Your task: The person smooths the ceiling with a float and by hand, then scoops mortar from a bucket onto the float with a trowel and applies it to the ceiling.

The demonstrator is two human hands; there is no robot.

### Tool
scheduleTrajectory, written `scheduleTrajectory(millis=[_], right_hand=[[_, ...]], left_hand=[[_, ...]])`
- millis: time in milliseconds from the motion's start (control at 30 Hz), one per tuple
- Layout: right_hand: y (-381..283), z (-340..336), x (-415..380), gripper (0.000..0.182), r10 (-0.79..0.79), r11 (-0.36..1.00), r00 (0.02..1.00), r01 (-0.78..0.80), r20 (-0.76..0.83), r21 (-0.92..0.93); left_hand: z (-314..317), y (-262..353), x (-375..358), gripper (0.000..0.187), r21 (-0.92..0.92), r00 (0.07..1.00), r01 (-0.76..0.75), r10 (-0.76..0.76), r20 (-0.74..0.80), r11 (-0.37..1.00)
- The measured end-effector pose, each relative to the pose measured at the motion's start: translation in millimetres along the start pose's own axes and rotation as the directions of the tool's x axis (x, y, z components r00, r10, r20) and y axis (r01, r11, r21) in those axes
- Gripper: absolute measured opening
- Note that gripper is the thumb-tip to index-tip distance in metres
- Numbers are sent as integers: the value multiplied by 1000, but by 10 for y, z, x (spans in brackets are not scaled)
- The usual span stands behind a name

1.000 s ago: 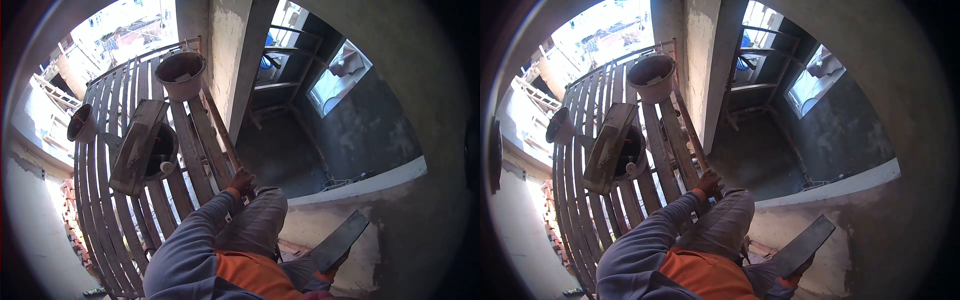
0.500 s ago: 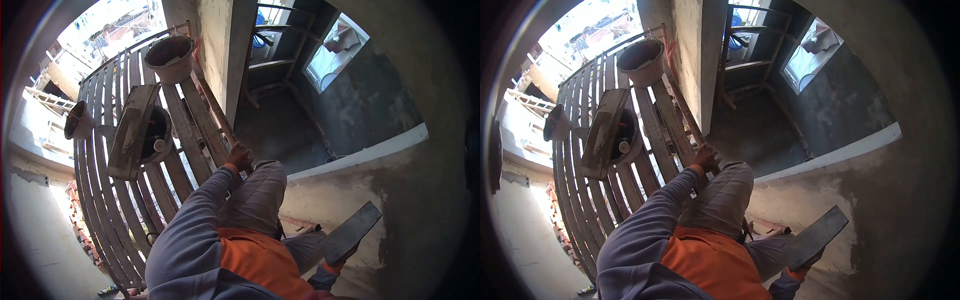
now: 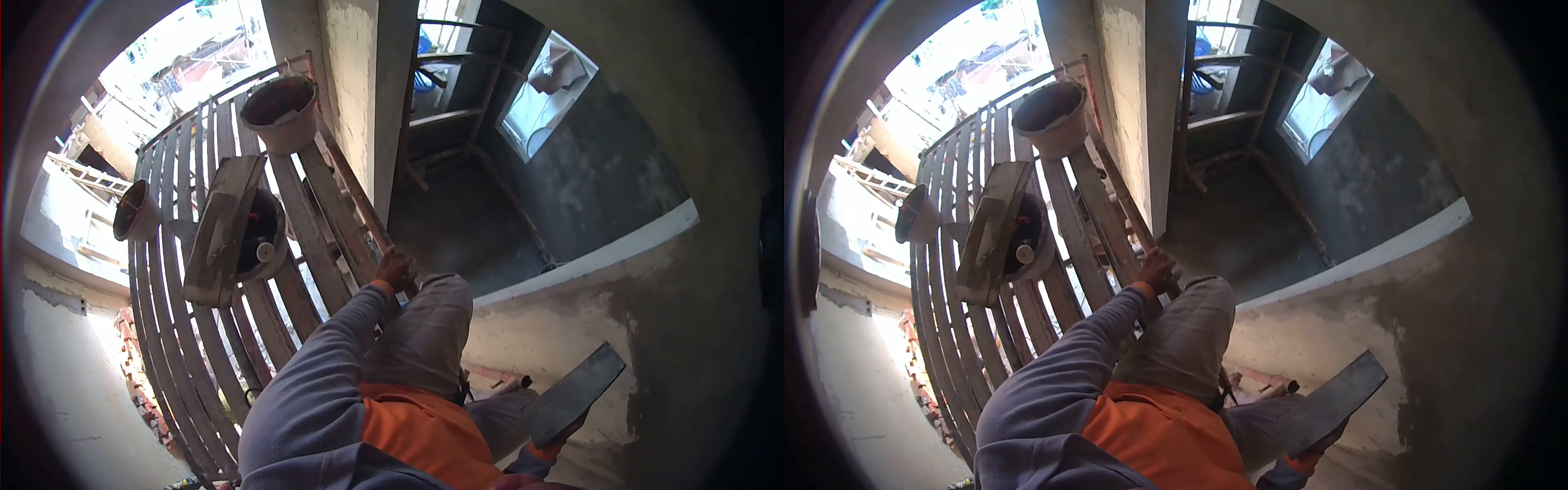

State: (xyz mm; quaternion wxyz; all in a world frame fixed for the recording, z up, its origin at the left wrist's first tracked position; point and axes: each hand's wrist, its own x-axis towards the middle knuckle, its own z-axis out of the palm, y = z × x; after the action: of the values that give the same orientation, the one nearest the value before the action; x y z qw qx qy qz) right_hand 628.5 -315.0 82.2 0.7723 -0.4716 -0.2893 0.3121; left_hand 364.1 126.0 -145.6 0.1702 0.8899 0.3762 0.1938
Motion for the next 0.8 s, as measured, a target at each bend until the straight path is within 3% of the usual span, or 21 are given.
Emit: scheduleTrajectory(millis=[100,133,167,233,300,367,433,500,567,633,700,767,800], right_hand=[[-6,317,121,43,143,948,990,-142,16,284],[82,208,110,42,81,996,992,-84,-94,-31],[212,44,95,41,-11,935,984,-52,-177,-350],[239,2,122,40,-44,905,967,-69,-252,-421],[211,4,172,40,130,991,958,-115,-256,73],[265,-147,157,38,-42,938,983,-24,-181,-346],[234,-121,121,37,-39,934,986,-22,-162,-357],[116,134,137,37,123,992,971,-118,-203,35],[235,-1,89,38,73,994,963,-93,-261,-62],[223,-103,72,41,77,990,976,-100,-205,-101],[175,-187,86,45,131,988,991,-133,-34,-80],[287,-351,43,45,53,882,986,-119,-155,-455],[289,-340,26,45,57,897,984,-124,-167,-424]], left_hand=[[15,-10,10,36,-14,996,-39,38,-75,999],[12,5,-5,35,-23,994,-45,43,-104,999],[13,11,-12,35,-17,996,-37,35,-87,999],[-3,15,2,34,-6,998,-15,15,-53,1000],[-2,10,-14,33,9,997,-30,30,-74,1000],[1,1,-15,33,10,996,-37,37,-76,999],[8,-5,-4,33,-5,997,-33,32,-65,999],[-49,28,0,33,-4,998,-25,25,-64,1000],[-45,21,15,33,-13,997,-21,20,-68,1000],[-10,5,5,33,-35,997,-21,19,-72,999],[-16,15,-4,33,-24,996,-27,25,-90,999],[-20,27,9,33,-24,997,-20,18,-81,1000],[-19,15,27,33,-29,998,-11,9,-60,1000]])
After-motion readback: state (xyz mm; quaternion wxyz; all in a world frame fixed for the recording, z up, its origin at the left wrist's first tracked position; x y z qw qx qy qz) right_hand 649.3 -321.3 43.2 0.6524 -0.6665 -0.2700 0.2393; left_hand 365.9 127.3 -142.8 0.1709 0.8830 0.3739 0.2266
